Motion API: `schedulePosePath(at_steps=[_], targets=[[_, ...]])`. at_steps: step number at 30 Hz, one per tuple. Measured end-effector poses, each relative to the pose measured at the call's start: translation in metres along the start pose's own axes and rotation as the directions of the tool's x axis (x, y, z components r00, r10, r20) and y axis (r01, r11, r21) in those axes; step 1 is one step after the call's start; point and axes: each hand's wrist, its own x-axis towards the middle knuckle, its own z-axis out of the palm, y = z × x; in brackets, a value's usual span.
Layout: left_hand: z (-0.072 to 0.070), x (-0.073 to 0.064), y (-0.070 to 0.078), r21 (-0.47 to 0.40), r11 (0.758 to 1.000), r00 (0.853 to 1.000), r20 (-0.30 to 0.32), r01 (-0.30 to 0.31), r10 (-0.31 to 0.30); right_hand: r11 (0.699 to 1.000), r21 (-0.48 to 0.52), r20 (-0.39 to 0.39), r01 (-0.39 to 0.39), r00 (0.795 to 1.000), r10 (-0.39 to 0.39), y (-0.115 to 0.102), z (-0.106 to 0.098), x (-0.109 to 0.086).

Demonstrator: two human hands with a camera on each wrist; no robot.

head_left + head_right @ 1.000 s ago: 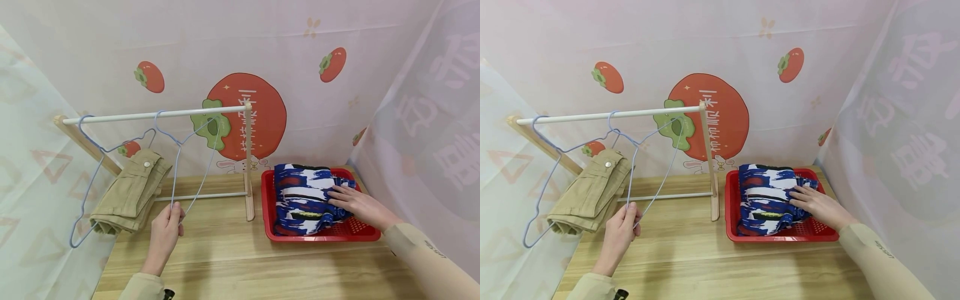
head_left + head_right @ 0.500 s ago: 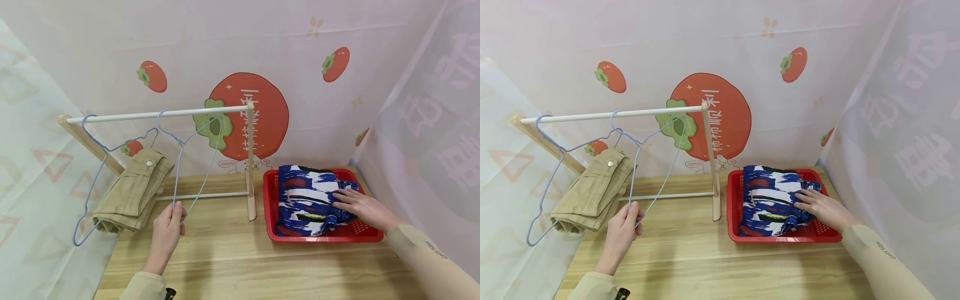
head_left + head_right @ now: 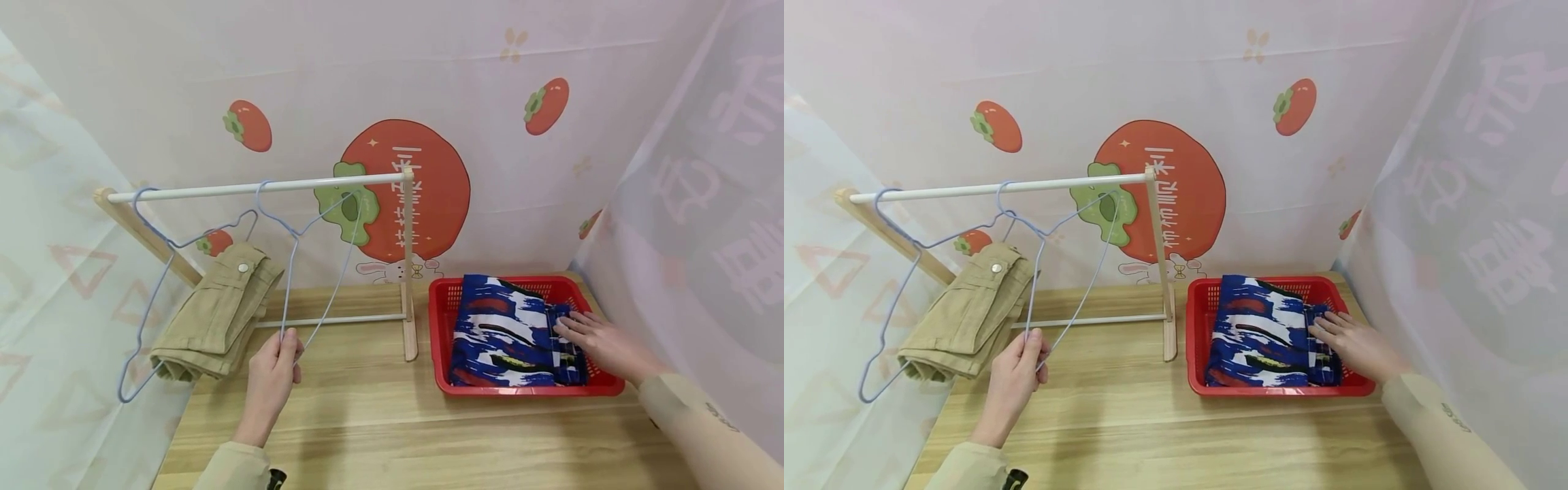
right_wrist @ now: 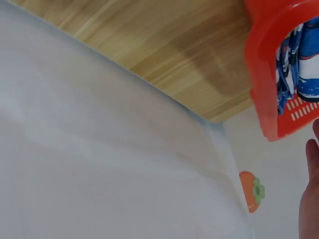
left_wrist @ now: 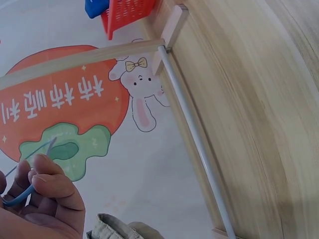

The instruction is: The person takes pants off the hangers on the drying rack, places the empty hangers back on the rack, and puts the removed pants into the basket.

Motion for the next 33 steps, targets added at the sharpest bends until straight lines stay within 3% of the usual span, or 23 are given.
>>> schedulePosePath(at_steps=[8,25,30,33], targets=[[-0.001,0.002,0.001,0.001,1.0,1.0,-0.01,-0.006,0.006,0.995,0.053,-0.011,-0.087,0.996,0.088,-0.011,-0.011,0.011],[-0.004,0.007,0.009,0.016,0.999,0.999,0.011,-0.036,0.036,0.991,0.114,-0.135,-0.065,0.988,0.081,-0.034,-0.039,0.053],[-0.008,0.007,0.014,0.106,0.988,0.993,-0.031,-0.114,0.117,0.985,0.148,-0.136,-0.085,0.985,0.105,-0.039,-0.048,0.063],[-0.011,0.008,0.018,0.211,0.958,0.972,-0.089,-0.194,0.217,0.983,0.167,-0.147,-0.08,0.984,0.105,-0.042,-0.052,0.07]])
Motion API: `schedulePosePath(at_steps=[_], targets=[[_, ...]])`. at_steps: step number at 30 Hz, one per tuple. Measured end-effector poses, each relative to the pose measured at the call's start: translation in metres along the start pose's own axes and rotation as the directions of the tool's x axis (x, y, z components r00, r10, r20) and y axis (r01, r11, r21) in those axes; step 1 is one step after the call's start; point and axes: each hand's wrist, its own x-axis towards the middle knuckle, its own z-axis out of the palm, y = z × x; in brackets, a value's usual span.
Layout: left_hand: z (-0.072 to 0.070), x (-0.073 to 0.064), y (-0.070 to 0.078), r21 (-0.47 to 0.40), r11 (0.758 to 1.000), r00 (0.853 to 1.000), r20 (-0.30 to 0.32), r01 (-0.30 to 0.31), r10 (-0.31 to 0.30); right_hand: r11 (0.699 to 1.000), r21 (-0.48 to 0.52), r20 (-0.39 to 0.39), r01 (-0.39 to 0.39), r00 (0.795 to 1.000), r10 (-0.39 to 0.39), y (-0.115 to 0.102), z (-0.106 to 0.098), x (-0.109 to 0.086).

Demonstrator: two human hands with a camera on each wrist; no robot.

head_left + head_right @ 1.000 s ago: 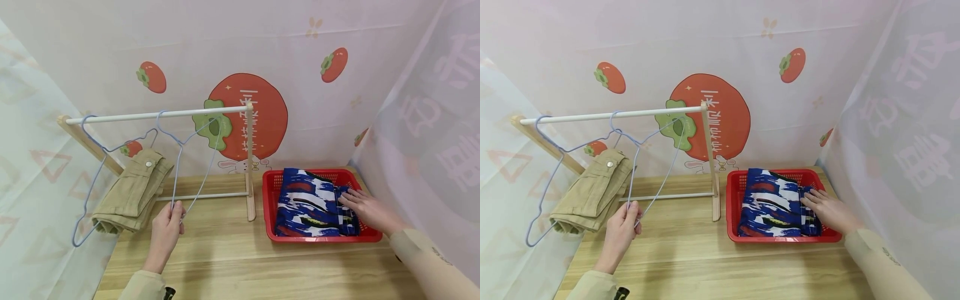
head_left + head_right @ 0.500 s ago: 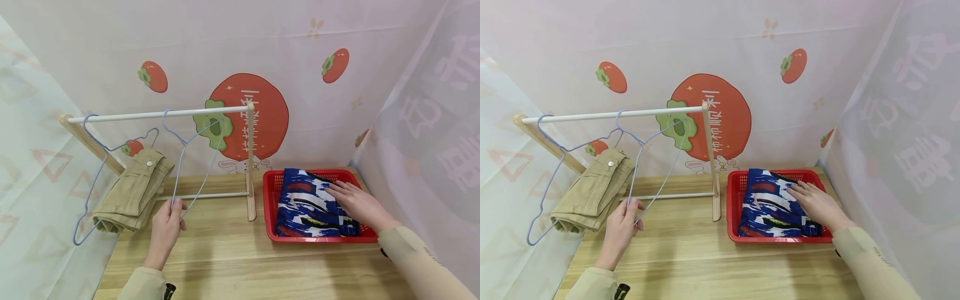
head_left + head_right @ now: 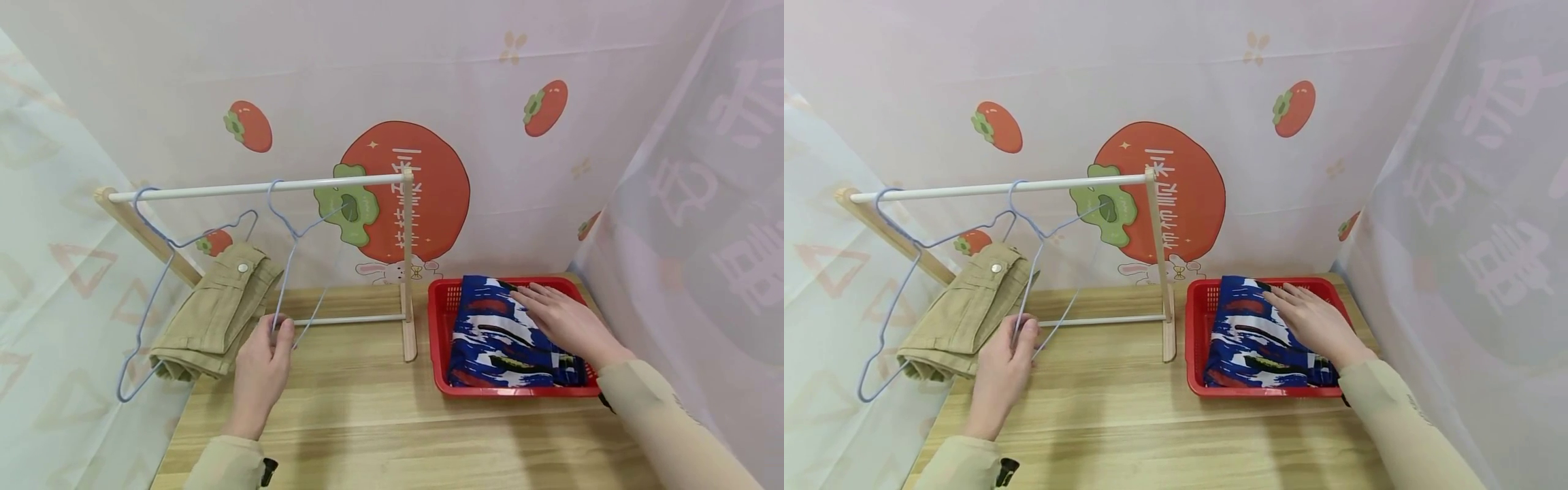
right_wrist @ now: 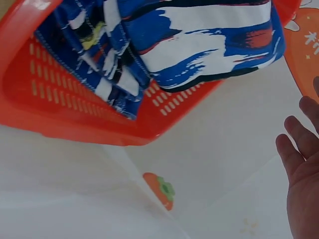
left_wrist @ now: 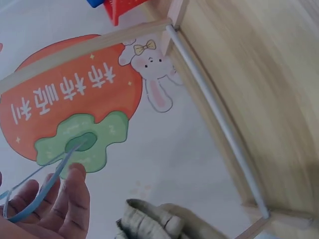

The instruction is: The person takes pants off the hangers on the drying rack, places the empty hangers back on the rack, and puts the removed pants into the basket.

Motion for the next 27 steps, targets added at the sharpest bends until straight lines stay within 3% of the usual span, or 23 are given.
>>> schedulePosePath(at_steps=[6,17,20,27], targets=[[-0.012,0.006,0.009,0.127,0.984,0.987,-0.081,-0.125,0.136,0.999,0.037,-0.02,0.006,1.0,-0.005,-0.008,-0.003,0.012],[-0.042,0.018,0.019,0.199,0.952,0.96,-0.113,-0.231,0.256,0.998,0.055,-0.04,0.01,0.999,-0.008,-0.026,-0.009,0.036],[-0.053,0.022,0.02,0.213,0.948,0.954,-0.131,-0.237,0.268,0.998,0.054,-0.065,0.033,0.997,-0.029,-0.03,-0.008,0.041],[-0.078,0.03,0.02,0.228,0.953,0.956,-0.17,-0.197,0.238,0.996,0.084,-0.06,0.029,0.998,-0.024,-0.043,-0.008,0.048]])
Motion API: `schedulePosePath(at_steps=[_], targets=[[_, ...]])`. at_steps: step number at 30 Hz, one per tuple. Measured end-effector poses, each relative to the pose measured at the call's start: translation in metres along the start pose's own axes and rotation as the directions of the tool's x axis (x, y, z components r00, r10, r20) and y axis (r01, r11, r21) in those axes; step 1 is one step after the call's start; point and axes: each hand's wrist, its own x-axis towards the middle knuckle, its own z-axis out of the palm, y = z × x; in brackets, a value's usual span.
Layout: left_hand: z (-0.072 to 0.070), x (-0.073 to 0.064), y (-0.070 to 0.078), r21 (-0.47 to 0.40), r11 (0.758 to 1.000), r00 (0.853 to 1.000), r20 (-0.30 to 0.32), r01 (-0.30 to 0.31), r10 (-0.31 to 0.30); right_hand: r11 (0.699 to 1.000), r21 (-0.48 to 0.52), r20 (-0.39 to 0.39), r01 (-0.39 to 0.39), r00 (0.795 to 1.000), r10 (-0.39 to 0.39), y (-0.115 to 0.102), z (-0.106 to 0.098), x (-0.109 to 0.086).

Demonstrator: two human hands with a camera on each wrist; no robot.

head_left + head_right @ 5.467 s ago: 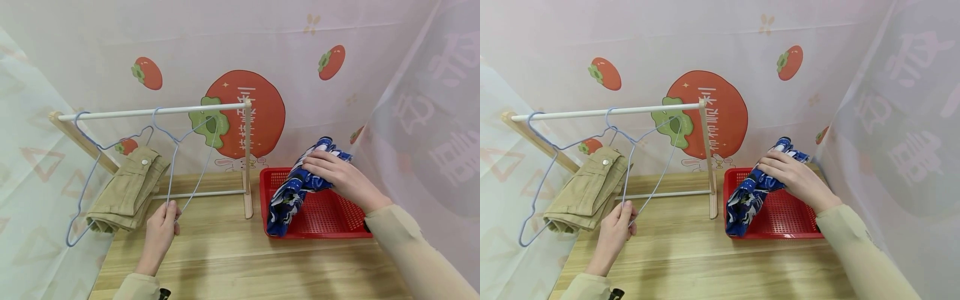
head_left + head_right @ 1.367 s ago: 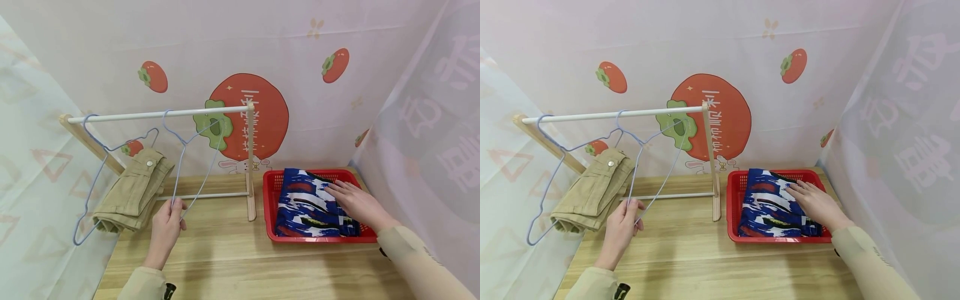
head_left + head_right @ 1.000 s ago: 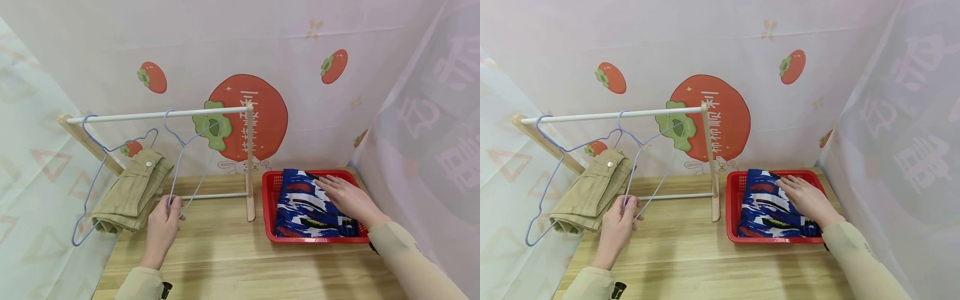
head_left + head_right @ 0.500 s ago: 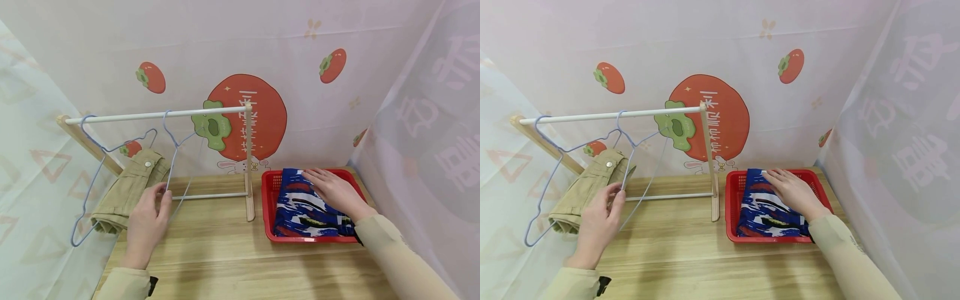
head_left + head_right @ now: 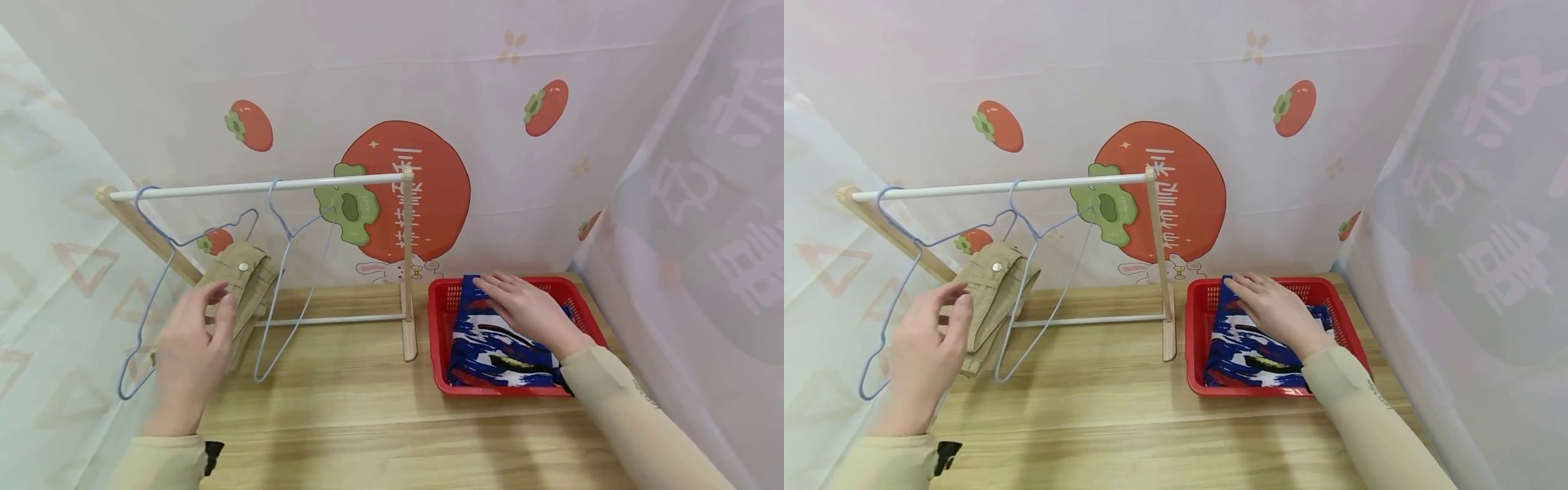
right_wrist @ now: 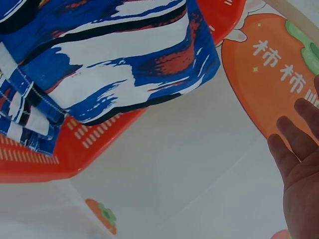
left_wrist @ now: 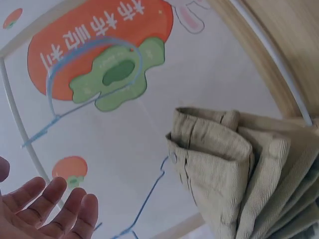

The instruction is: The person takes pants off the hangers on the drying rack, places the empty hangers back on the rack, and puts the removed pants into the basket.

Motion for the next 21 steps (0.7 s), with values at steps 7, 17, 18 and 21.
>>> schedulePosePath(at_steps=[7,17,18,21], targets=[[-0.014,0.012,-0.022,0.014,1.0,0.994,-0.105,-0.024,0.025,0.999,0.011,-0.035,0.044,0.998,-0.044,-0.013,0.003,0.006],[-0.028,0.019,-0.057,0.155,0.976,0.987,0.018,0.156,-0.161,0.995,0.016,-0.051,0.096,0.994,-0.095,-0.029,0.012,0.011],[-0.03,0.02,-0.06,0.17,0.967,0.979,0.045,0.189,-0.199,0.995,0.022,-0.048,0.095,0.994,-0.094,-0.031,0.012,0.012],[-0.032,0.02,-0.067,0.215,0.941,0.948,0.121,0.263,-0.293,0.995,0.037,-0.042,0.091,0.995,-0.09,-0.035,0.013,0.012]])
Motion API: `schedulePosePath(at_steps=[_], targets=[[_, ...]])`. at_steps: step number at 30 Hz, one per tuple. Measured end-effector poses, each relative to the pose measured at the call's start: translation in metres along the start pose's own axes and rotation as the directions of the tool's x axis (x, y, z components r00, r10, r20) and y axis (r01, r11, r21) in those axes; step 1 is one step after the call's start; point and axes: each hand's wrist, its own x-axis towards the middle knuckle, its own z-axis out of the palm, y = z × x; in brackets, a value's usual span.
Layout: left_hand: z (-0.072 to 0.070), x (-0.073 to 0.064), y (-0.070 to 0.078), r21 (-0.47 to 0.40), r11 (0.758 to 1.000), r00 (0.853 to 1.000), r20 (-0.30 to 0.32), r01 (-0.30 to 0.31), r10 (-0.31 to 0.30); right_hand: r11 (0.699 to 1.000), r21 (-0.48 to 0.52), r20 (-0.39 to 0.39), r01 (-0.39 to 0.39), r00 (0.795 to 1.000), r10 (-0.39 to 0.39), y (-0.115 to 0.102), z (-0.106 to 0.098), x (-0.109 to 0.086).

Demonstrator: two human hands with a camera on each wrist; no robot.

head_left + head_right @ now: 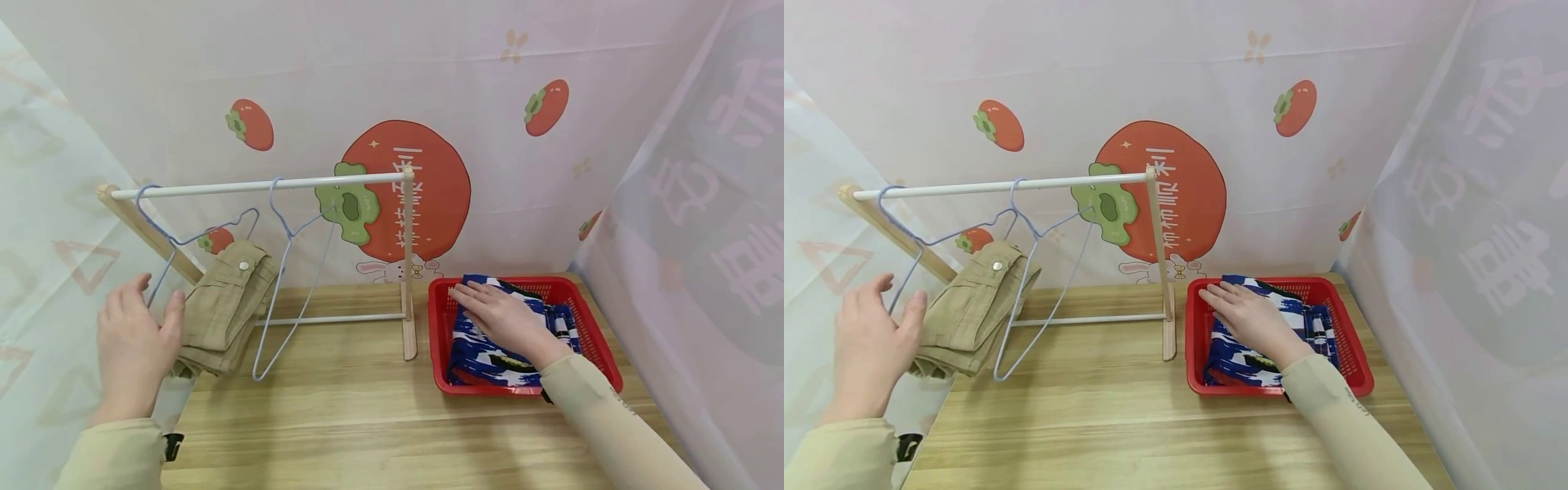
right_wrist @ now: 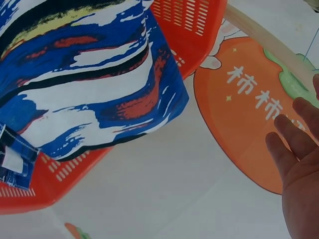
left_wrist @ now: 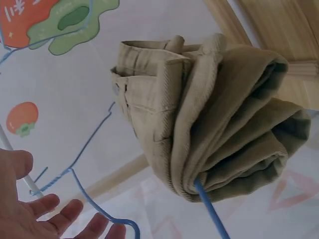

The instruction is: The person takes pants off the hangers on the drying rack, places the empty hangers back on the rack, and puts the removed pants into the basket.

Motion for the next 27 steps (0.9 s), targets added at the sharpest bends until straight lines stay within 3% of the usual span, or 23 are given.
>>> schedulePosePath(at_steps=[6,14,21,27], targets=[[0.004,0.001,-0.013,0.029,0.996,0.989,0.121,0.086,-0.089,1.0,0.021,0.036,-0.014,0.999,0.014,-0.009,0.003,0.0],[0.011,0.002,-0.027,0.016,0.993,0.979,0.167,0.115,-0.116,0.999,0.036,0.049,-0.015,0.999,0.014,-0.015,0.009,0.001],[0.013,0.001,-0.033,0.001,0.993,0.982,0.146,0.118,-0.117,0.999,0.051,0.036,0.019,0.999,-0.021,-0.02,0.016,0.0],[0.013,0.0,-0.039,0.054,0.994,0.971,0.217,0.093,-0.102,0.997,0.056,0.02,0.052,0.998,-0.053,-0.026,0.021,0.003]])
